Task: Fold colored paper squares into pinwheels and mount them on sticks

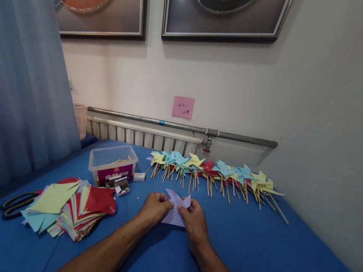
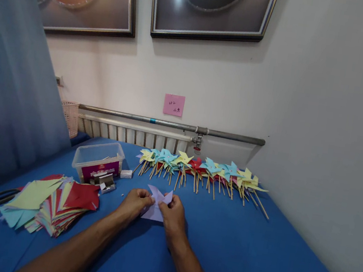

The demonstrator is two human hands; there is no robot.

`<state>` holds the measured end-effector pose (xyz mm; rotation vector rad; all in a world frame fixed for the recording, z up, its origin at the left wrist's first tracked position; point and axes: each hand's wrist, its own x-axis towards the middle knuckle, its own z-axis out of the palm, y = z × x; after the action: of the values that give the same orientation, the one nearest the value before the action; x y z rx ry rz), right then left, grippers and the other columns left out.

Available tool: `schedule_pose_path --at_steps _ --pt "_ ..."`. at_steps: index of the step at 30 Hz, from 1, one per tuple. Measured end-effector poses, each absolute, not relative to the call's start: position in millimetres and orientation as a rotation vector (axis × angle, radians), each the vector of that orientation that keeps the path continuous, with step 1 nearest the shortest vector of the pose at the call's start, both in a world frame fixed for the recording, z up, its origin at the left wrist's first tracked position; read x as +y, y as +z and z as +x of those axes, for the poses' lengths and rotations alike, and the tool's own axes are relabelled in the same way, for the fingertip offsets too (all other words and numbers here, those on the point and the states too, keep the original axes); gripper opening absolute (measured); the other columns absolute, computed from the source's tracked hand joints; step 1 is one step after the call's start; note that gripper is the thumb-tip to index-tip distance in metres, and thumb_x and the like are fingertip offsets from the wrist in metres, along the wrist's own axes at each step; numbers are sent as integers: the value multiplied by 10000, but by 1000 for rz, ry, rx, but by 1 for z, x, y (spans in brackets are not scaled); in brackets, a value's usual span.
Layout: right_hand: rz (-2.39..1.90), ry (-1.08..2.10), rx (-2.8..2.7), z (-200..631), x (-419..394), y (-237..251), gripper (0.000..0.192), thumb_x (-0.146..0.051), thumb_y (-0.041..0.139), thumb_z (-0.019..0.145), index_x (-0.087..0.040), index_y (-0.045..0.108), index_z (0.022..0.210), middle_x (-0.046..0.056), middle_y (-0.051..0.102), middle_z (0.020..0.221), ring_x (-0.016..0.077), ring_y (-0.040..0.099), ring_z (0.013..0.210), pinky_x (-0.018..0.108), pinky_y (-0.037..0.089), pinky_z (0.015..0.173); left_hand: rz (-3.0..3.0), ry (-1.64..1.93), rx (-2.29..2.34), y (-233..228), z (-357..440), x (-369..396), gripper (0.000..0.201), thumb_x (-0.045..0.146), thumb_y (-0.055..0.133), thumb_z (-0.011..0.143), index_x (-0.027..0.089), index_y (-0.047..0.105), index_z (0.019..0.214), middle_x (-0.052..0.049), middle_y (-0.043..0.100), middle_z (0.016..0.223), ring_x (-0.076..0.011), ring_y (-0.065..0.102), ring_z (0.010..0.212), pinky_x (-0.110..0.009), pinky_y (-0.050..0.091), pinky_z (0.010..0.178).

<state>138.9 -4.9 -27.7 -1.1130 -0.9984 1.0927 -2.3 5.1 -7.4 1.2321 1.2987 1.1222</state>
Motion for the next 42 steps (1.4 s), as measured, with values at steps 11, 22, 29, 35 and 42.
schedule_pose_path --at_steps 11,22,29,35,42 --pt "-1128 1113 -1035 139 -8 -26 367 -310 740 589 -199 634 923 -24 693 665 186 628 593 274 473 556 1294 1145 1360 -10 -2 4 237 277 732 719 178 580 566 41 495 460 -103 387 449 -242 254 477" --pt "-1150 1111 -1049 140 -7 -26 352 -287 725 587 -199 639 916 -16 700 662 194 644 594 272 473 546 1239 1179 1327 -8 0 2 278 309 736 717 175 565 544 46 474 449 -87 363 437 -239 229 467" --pt "-1151 1090 -1033 140 -6 -26 331 -287 728 580 -190 653 887 -13 706 649 191 636 569 273 468 535 1126 1103 1202 -7 2 2 314 313 776 663 175 528 528 52 467 446 -71 351 424 -229 235 458" --pt "-1130 1162 -1081 138 -8 -24 357 -321 756 565 -197 653 883 -9 700 661 192 626 577 282 464 549 1102 1061 1221 -5 1 1 223 218 764 601 176 549 562 35 527 469 -95 425 438 -230 302 466" --pt "-1106 1171 -1053 141 -5 -25 370 -305 740 563 -190 643 901 -10 701 675 187 626 583 280 466 561 1050 1086 1080 -2 -5 0 258 286 766 569 176 533 553 31 524 479 -86 409 449 -235 300 490"
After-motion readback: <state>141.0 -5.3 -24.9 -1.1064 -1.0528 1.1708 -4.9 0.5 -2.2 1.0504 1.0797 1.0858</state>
